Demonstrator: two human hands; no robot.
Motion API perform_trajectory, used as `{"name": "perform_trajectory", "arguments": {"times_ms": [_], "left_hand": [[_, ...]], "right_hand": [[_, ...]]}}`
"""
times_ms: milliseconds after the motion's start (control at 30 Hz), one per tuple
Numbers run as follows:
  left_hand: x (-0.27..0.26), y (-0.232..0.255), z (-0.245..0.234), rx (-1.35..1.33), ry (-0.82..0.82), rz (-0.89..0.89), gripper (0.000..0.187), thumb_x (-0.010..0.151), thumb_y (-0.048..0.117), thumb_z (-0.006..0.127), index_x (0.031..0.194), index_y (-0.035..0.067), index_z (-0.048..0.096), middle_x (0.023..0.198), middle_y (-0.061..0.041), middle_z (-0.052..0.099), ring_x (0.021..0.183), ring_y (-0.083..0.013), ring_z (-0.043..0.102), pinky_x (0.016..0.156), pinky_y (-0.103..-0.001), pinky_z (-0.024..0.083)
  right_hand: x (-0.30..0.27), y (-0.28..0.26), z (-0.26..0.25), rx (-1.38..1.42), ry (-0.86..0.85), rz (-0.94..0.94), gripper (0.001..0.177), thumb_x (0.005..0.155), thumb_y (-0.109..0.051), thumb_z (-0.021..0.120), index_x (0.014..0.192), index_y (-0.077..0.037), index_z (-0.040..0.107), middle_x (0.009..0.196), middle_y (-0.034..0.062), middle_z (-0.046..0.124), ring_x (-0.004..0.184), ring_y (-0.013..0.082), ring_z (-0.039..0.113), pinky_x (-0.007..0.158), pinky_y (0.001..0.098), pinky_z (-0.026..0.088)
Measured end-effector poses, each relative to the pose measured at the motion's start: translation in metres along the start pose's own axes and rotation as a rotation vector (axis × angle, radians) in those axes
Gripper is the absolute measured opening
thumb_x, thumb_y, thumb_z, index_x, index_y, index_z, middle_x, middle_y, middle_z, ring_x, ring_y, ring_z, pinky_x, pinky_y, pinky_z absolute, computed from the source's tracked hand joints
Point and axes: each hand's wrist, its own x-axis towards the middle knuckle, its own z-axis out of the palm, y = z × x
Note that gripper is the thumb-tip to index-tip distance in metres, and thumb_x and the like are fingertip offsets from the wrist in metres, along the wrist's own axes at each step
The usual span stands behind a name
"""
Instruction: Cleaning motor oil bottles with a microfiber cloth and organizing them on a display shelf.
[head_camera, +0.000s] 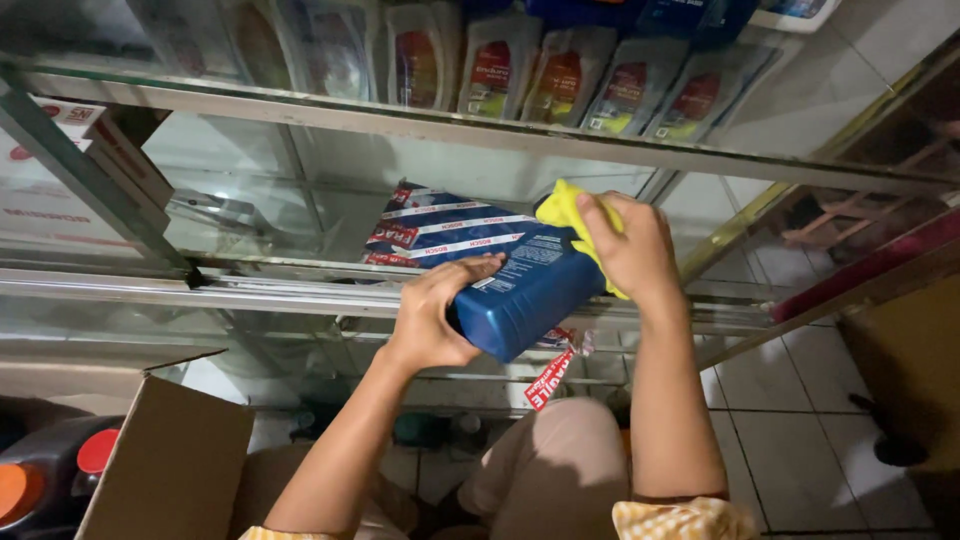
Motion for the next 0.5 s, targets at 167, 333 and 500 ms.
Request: {"name": "perform_trajectory", "arguments": {"times_ms": [167,333,500], "left_hand": [[-0.003,-0.002,0.000,0.062,-0.051,0.034,0.050,0.069,0.031,0.085,0.108,0.001,0.072,0.108,-0.016,0.077,0.102,-0.0418,0.073,0.086,-0.052,0.059],[-0.007,-0.002,0.003,0.190,-0.047,0.096,0.048,0.064,0.031,0.084,0.100,0.004,0.071,0.100,-0.012,0.076,0.097,-0.0386,0.074,0.083,-0.048,0.060],[0.002,0.011,0.005,0.202,-0.026,0.147,0.041,0.068,0.023,0.080,0.103,0.003,0.072,0.106,-0.012,0.076,0.101,-0.0379,0.074,0.086,-0.046,0.060]], "right_hand": [[-0.022,-0.025,0.004,-0.361,0.002,-0.320,0.037,0.095,-0.038,0.067,0.090,-0.003,0.077,0.098,0.0169,0.076,0.092,0.0442,0.071,0.076,0.0527,0.057],[-0.042,-0.058,0.017,-0.326,0.072,-0.542,0.032,0.092,-0.038,0.072,0.087,-0.007,0.076,0.093,0.0121,0.077,0.094,0.0348,0.074,0.090,0.0436,0.057],[-0.027,-0.030,0.009,-0.336,0.067,-0.367,0.036,0.094,-0.037,0.070,0.088,-0.003,0.077,0.096,0.0169,0.077,0.097,0.0409,0.072,0.087,0.0501,0.056]]}}
